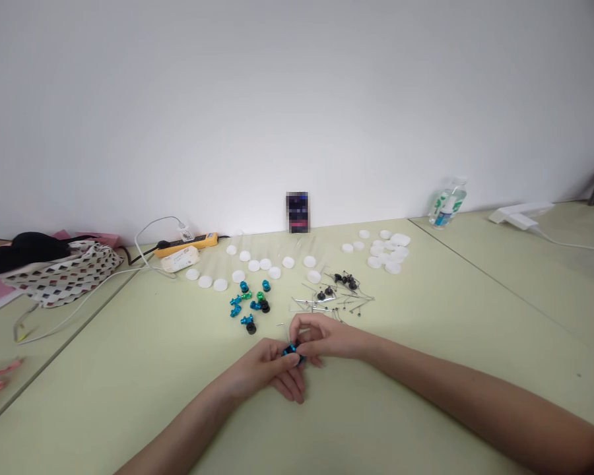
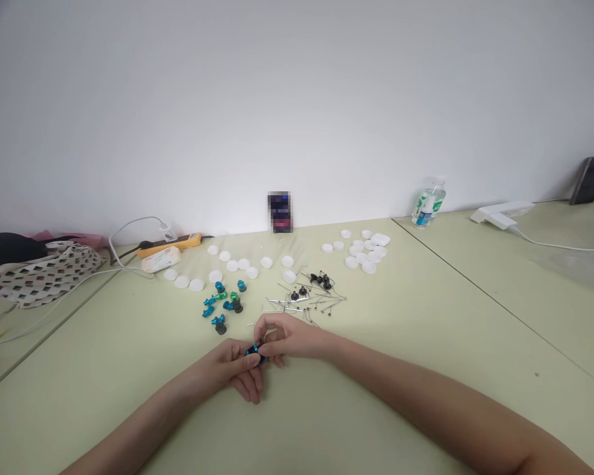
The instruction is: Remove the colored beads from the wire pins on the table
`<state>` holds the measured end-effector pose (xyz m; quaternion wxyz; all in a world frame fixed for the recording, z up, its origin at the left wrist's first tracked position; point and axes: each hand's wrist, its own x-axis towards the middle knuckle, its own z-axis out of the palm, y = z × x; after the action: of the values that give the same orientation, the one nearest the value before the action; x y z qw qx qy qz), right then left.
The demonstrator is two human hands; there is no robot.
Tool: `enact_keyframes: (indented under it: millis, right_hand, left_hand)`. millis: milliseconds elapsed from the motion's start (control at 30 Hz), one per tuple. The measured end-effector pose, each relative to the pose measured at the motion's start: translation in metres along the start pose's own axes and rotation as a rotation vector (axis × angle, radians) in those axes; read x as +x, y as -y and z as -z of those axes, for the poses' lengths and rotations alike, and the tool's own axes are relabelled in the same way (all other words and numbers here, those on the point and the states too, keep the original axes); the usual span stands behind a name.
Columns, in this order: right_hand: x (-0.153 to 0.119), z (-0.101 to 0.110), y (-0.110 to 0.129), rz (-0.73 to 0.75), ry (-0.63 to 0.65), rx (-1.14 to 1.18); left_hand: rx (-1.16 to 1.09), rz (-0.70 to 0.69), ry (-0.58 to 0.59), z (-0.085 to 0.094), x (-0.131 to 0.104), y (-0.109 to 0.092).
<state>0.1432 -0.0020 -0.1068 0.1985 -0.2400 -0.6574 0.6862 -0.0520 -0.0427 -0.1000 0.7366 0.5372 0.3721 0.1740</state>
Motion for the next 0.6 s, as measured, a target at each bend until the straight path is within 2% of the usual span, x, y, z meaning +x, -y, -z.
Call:
enact_keyframes:
  millis: [133, 267, 433, 600]
  right_hand:
    - [0.0, 0.0009, -0.0001, -0.023, -0.033, -0.018]
    - [0.0002, 0.0009, 0.0003, -0.005, 0.031, 0.012]
    - [0.0006, 0.0006, 0.0005, -0.02, -0.028, 0.003]
    - [0.0009, 0.0008, -0.0011, 0.005, 0.016, 0.009]
  left_hand:
    - [-0.003, 0.005, -0.01, 0.0009, 0.0, 0.0012]
    - [-0.012, 0.002, 0.003, 0.0008, 0.0, 0.0017]
    - [-0.027, -0.001, -0.016, 0.0013, 0.0004, 0.0023]
    - [-0.005, -0.001, 0.0, 0.0008, 0.0001, 0.0014]
